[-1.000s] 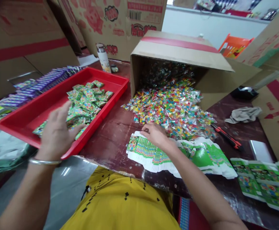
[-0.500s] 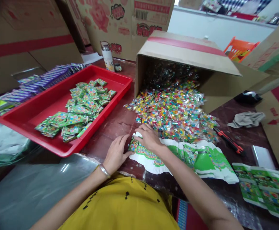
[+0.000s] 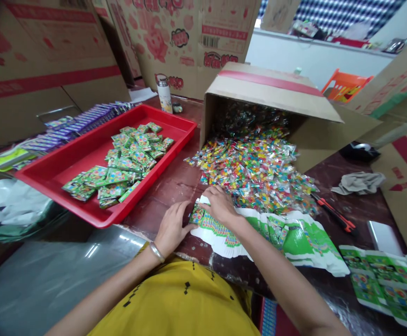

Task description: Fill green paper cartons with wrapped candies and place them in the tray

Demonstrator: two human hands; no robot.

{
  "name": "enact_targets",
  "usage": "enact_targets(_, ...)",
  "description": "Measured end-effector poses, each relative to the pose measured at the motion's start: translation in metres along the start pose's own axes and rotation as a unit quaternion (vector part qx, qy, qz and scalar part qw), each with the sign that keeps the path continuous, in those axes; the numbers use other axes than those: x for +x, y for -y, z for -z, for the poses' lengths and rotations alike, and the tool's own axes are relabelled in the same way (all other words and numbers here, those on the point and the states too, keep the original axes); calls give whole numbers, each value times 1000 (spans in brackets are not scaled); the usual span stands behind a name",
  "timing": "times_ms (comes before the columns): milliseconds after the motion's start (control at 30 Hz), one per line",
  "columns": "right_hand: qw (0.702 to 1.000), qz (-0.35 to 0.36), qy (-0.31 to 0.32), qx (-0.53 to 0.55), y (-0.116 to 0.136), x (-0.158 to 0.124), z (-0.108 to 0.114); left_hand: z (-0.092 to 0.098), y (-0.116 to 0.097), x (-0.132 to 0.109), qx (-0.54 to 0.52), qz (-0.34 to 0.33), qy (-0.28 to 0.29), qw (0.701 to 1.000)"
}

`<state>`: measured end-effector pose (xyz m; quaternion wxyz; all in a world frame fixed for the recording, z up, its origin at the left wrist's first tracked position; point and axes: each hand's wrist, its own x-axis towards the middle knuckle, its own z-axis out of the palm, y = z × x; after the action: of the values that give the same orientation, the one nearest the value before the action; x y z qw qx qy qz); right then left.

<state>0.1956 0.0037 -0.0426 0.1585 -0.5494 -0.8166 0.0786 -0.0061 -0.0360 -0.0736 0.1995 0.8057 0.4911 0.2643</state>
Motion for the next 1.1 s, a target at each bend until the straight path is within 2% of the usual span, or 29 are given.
enact_targets(133,993,24,-66,91,8,-6,13,6,-3,-1,-62,14,-13,998)
enact_targets(200,979,-10,-84,186,14,-8,25,17,-6,3,-153,34,-1,988)
enact_targets(267,949,-60,-86,299,19,-10,40,31,-9,9,-287,68,43,954)
enact_targets(333,916,-92,-77,383,25,-11,54,45,-13,16,-426,102,102,893)
enact_targets(433,901,-97,-84,415,35,-13,68,57,-20,25,-606,131,186,762)
enact_targets(500,915,-78,-110,381,41,-17,71,57,-24,26,-694,140,237,665)
enact_targets(533,927,-66,-131,345,44,-20,72,56,-26,26,-723,140,254,626)
enact_targets(567,941,-52,-154,298,47,-24,71,55,-27,25,-743,139,262,600)
enact_targets(600,953,-38,-171,245,49,-28,70,54,-28,25,-756,137,260,585)
enact_targets(667,972,-14,-162,170,53,-36,68,52,-28,24,-766,136,241,580)
enact_targets(767,978,-14,-54,200,55,-43,69,52,-27,23,-751,149,228,601)
enact_targets(900,944,-67,89,311,49,-44,80,55,-26,21,-692,152,270,652)
enact_targets(967,930,-69,127,337,44,-43,84,56,-27,19,-659,140,286,681)
enact_targets(1000,929,-73,107,347,42,-42,83,56,-29,19,-650,139,275,695)
enact_targets(1033,928,-82,62,359,40,-42,81,56,-31,18,-646,142,247,708)
enact_targets(1100,913,-111,-60,388,42,-43,70,53,-36,17,-651,154,152,728)
